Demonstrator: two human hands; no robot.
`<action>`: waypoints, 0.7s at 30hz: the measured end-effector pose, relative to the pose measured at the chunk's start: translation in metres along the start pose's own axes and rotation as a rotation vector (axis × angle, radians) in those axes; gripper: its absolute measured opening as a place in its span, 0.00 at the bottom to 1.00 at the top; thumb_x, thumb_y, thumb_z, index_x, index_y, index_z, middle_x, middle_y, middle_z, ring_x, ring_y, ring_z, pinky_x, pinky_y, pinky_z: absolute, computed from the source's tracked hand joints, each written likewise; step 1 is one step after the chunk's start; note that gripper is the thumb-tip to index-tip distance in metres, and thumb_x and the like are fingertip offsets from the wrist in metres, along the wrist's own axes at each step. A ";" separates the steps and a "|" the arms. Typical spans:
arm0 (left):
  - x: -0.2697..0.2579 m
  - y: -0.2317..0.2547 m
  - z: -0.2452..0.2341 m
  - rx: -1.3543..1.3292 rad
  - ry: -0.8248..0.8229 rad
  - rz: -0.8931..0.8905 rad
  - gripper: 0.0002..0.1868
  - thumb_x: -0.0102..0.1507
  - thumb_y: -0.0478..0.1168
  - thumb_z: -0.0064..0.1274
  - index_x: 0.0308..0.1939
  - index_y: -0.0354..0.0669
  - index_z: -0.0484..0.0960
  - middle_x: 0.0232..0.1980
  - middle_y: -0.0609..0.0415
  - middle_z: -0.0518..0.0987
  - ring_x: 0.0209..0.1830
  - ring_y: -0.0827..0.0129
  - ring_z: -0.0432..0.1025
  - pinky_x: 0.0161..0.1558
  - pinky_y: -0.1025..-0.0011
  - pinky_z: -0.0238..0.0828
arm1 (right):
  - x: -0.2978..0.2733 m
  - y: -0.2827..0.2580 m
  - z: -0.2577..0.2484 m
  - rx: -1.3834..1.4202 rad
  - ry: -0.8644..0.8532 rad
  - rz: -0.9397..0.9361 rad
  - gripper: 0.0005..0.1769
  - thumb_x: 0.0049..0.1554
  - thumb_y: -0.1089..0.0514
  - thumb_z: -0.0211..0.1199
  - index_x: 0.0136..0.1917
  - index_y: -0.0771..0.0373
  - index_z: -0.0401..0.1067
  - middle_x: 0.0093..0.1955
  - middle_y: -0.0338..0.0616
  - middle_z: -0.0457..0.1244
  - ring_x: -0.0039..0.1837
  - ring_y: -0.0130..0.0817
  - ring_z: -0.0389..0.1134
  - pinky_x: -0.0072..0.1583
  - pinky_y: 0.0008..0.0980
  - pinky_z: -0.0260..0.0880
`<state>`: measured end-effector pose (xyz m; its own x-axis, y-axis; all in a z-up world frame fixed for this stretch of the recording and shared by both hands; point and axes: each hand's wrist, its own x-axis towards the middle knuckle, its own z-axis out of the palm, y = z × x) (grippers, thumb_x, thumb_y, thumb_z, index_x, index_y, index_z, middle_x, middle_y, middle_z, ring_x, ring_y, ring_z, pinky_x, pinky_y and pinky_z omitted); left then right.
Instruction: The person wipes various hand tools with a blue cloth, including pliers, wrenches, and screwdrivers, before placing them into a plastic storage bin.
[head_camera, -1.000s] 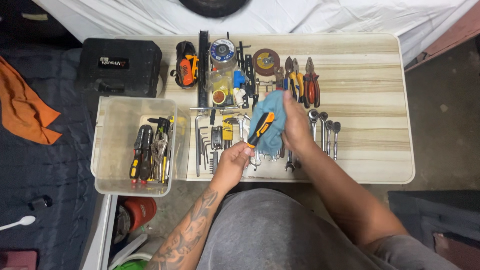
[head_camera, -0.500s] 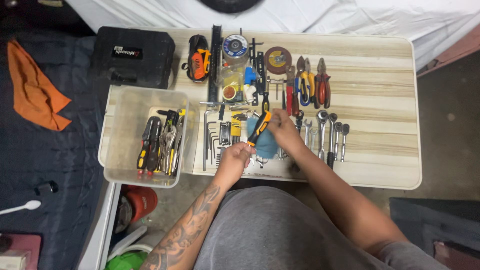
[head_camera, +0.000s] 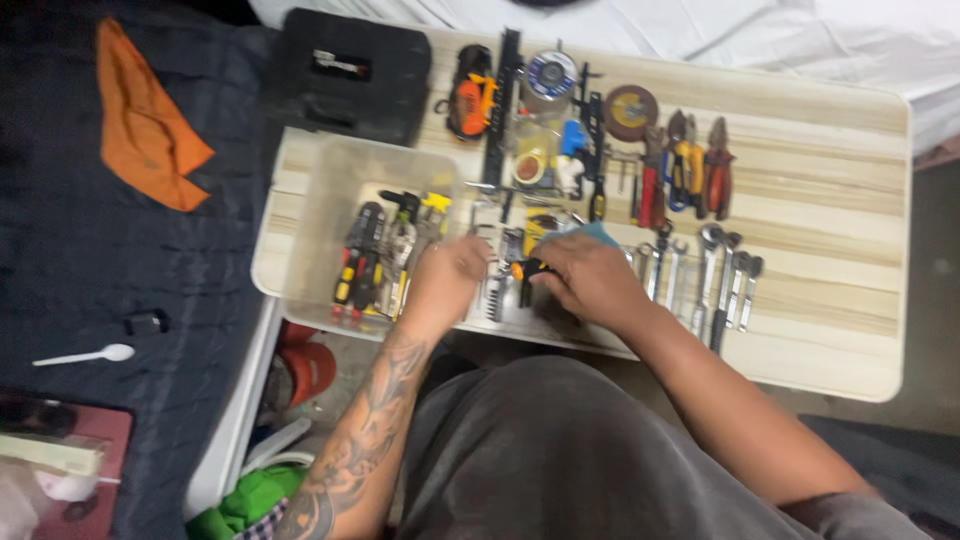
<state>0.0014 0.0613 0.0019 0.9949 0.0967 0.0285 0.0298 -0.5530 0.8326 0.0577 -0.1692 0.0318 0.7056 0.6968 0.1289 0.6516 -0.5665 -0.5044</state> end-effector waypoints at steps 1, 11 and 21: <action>0.004 -0.004 -0.018 -0.056 0.169 0.047 0.09 0.68 0.40 0.52 0.42 0.39 0.85 0.36 0.54 0.81 0.32 0.75 0.75 0.36 0.70 0.72 | 0.007 -0.010 0.004 0.021 -0.003 0.037 0.16 0.56 0.49 0.66 0.52 0.62 0.74 0.47 0.50 0.70 0.51 0.52 0.70 0.50 0.48 0.69; -0.002 -0.100 -0.093 -0.717 -0.199 -0.359 0.15 0.68 0.43 0.49 0.55 0.41 0.81 0.40 0.60 0.81 0.37 0.79 0.75 0.38 0.78 0.76 | 0.090 -0.104 0.093 0.515 -0.138 0.555 0.27 0.59 0.37 0.60 0.44 0.65 0.70 0.30 0.54 0.66 0.35 0.50 0.72 0.40 0.46 0.69; -0.008 -0.177 -0.101 0.010 0.048 -0.312 0.18 0.66 0.34 0.46 0.58 0.35 0.82 0.46 0.48 0.85 0.42 0.66 0.79 0.44 0.69 0.75 | 0.151 -0.081 0.231 0.962 -0.419 0.798 0.20 0.56 0.51 0.68 0.47 0.73 0.74 0.32 0.49 0.67 0.30 0.36 0.70 0.33 0.35 0.72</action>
<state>-0.0211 0.2419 -0.0897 0.9320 0.3015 -0.2009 0.3338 -0.4985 0.8001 0.0467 0.0834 -0.1053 0.5486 0.5000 -0.6701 -0.4807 -0.4671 -0.7421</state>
